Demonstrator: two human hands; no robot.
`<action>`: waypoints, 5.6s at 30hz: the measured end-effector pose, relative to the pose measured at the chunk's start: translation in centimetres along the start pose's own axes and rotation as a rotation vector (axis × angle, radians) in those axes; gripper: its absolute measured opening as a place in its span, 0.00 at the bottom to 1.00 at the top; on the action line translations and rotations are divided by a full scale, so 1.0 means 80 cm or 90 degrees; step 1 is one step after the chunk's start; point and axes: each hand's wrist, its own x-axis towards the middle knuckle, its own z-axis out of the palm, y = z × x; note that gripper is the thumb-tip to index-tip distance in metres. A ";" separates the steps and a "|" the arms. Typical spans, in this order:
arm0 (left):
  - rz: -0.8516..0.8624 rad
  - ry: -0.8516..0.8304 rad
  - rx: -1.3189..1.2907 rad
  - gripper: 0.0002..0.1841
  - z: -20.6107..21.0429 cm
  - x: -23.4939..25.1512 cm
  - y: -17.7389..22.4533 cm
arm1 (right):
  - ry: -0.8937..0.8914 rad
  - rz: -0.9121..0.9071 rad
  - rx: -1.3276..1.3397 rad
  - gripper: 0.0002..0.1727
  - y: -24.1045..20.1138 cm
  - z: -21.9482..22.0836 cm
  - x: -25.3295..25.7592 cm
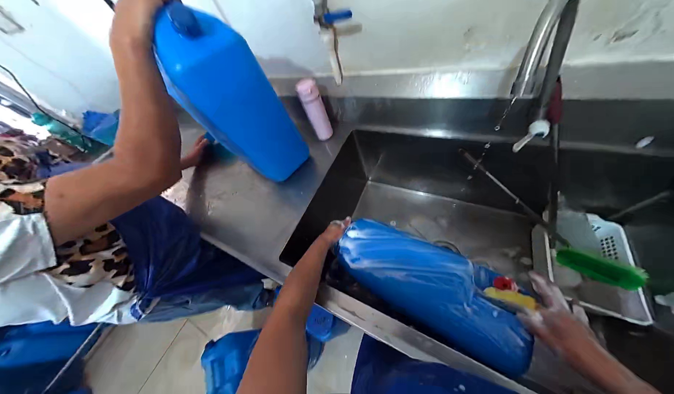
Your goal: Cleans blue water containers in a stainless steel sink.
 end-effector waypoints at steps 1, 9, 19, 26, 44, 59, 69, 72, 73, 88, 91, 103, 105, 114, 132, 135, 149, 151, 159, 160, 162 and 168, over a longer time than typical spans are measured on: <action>-0.001 0.001 0.023 0.30 0.000 0.003 -0.004 | -0.015 -0.002 0.019 0.21 0.015 -0.007 0.006; 0.017 0.014 0.552 0.27 0.055 -0.015 0.143 | -0.141 0.155 0.107 0.17 0.011 -0.096 0.118; 0.602 -0.334 0.409 0.14 0.311 -0.068 0.197 | -0.149 0.185 0.122 0.22 0.038 -0.089 0.146; 0.295 -0.292 0.590 0.20 0.319 -0.083 0.230 | -0.055 0.190 0.414 0.28 0.052 0.025 0.140; 0.583 -0.384 0.540 0.22 0.280 -0.053 0.168 | -0.214 0.027 -0.106 0.18 -0.060 -0.037 0.009; 0.489 -0.125 0.054 0.21 0.276 -0.061 0.167 | -0.128 0.124 -0.088 0.27 -0.103 -0.039 0.063; 0.145 0.180 0.106 0.29 0.014 0.008 0.034 | -0.067 0.185 -0.017 0.30 -0.068 -0.034 0.096; 0.006 0.015 -0.166 0.20 -0.014 0.000 0.024 | -0.056 0.209 -0.054 0.31 -0.015 -0.022 0.142; 0.018 -0.050 -0.245 0.18 -0.010 -0.011 0.038 | -0.066 0.223 -0.056 0.31 -0.010 -0.042 0.171; -0.071 0.133 -0.347 0.14 0.092 0.078 0.166 | 0.261 0.194 0.086 0.32 0.010 0.032 0.251; -0.011 0.114 -0.254 0.15 0.108 0.062 0.158 | 0.192 -0.152 0.155 0.23 -0.133 0.075 0.224; 0.061 0.040 0.013 0.21 0.111 0.021 0.111 | 0.159 -0.242 0.151 0.20 -0.129 0.072 0.223; 0.080 -0.029 0.057 0.24 0.095 0.016 0.099 | 0.131 -0.408 0.176 0.17 -0.193 0.059 0.261; 0.243 -0.091 0.159 0.23 0.067 -0.001 0.025 | -0.029 0.259 0.165 0.26 0.089 0.060 0.263; -0.033 0.156 -0.333 0.16 0.115 -0.013 0.033 | 0.190 0.186 0.017 0.19 0.011 -0.075 0.211; -0.085 0.200 -0.274 0.17 0.118 0.008 0.047 | 0.178 -0.052 0.024 0.22 -0.206 -0.038 0.197; -0.299 0.245 -0.271 0.13 0.069 -0.011 0.036 | 0.077 0.576 0.872 0.28 0.134 0.135 0.230; -0.153 0.120 -0.198 0.11 0.066 -0.046 0.057 | 0.073 0.600 0.841 0.26 0.137 0.113 0.230; 0.175 -0.152 -0.099 0.18 0.190 -0.161 0.177 | 0.167 -0.114 0.254 0.25 -0.115 -0.018 0.174; 0.140 -0.153 -0.194 0.12 0.186 -0.168 0.189 | 0.173 -0.197 0.216 0.21 -0.159 -0.032 0.137; 0.046 -0.183 -0.370 0.17 0.160 -0.183 0.206 | 0.151 -0.220 0.212 0.23 -0.204 -0.051 0.075; -0.101 -0.154 -0.388 0.17 0.094 -0.097 0.105 | 0.152 0.153 -0.048 0.26 -0.034 -0.030 0.011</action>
